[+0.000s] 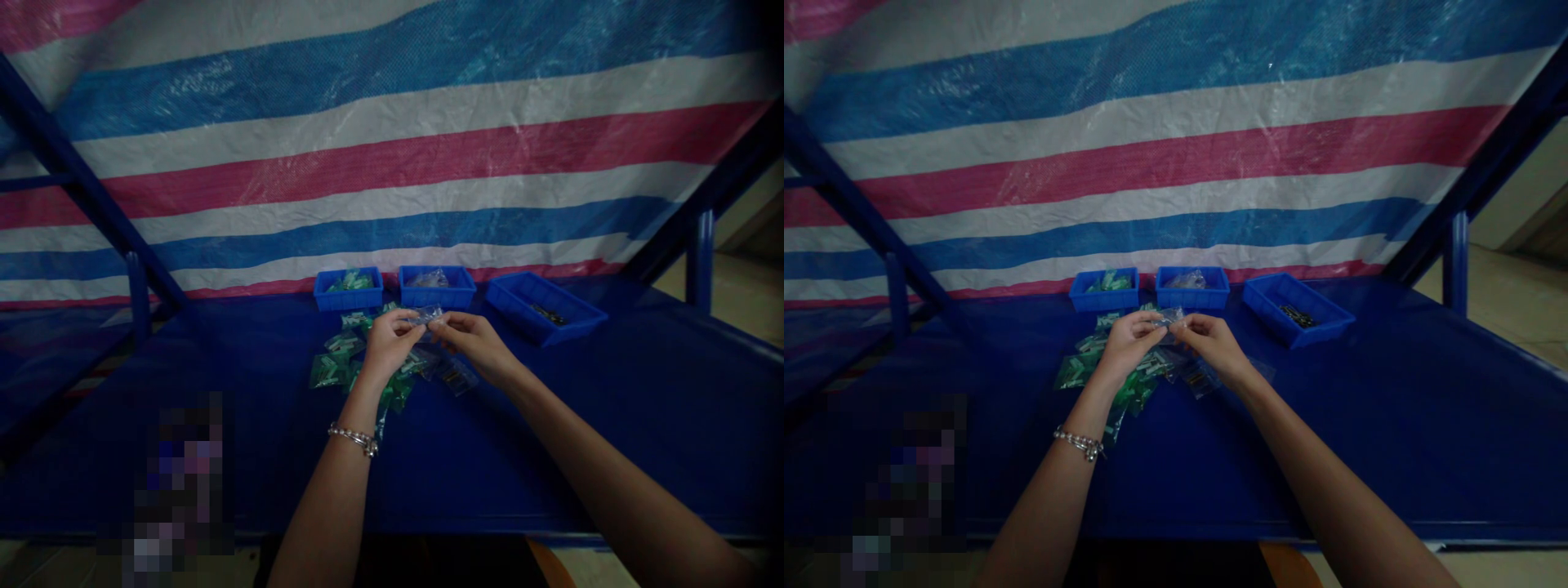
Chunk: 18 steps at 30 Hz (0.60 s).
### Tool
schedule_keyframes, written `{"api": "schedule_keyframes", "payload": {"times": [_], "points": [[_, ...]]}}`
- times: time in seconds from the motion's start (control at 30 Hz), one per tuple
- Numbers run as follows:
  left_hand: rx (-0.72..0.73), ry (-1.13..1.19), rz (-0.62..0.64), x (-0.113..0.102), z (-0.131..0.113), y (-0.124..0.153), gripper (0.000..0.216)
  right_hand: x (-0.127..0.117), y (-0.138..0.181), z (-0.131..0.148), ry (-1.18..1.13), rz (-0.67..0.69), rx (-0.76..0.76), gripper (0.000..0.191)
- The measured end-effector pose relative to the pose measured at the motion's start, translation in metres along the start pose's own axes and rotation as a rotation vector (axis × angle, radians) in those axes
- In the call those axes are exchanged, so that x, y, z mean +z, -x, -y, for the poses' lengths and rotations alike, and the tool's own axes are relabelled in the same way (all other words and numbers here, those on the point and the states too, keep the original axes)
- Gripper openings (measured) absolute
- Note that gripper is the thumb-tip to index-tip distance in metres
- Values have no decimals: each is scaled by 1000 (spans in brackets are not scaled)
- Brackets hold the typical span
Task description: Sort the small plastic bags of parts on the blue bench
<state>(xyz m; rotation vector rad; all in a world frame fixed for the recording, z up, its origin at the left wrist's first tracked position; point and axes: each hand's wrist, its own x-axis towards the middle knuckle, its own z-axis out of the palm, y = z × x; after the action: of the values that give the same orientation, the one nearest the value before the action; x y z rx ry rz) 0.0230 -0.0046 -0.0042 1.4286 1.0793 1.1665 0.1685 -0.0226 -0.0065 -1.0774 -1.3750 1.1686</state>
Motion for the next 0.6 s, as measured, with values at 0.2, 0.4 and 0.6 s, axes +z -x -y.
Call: {"api": "schedule_keyframes", "payload": {"times": [0.2,0.4,0.6], "points": [[13,1,31,0,1,1,29,-1,-1,-3,6,-3,11,30],[15,21,58,1,1,1,32,-2,-2,-5,23,12,8,31],[-24,8,60,2,-6,4,30,1,-1,-1,35,-4,17,33]]}}
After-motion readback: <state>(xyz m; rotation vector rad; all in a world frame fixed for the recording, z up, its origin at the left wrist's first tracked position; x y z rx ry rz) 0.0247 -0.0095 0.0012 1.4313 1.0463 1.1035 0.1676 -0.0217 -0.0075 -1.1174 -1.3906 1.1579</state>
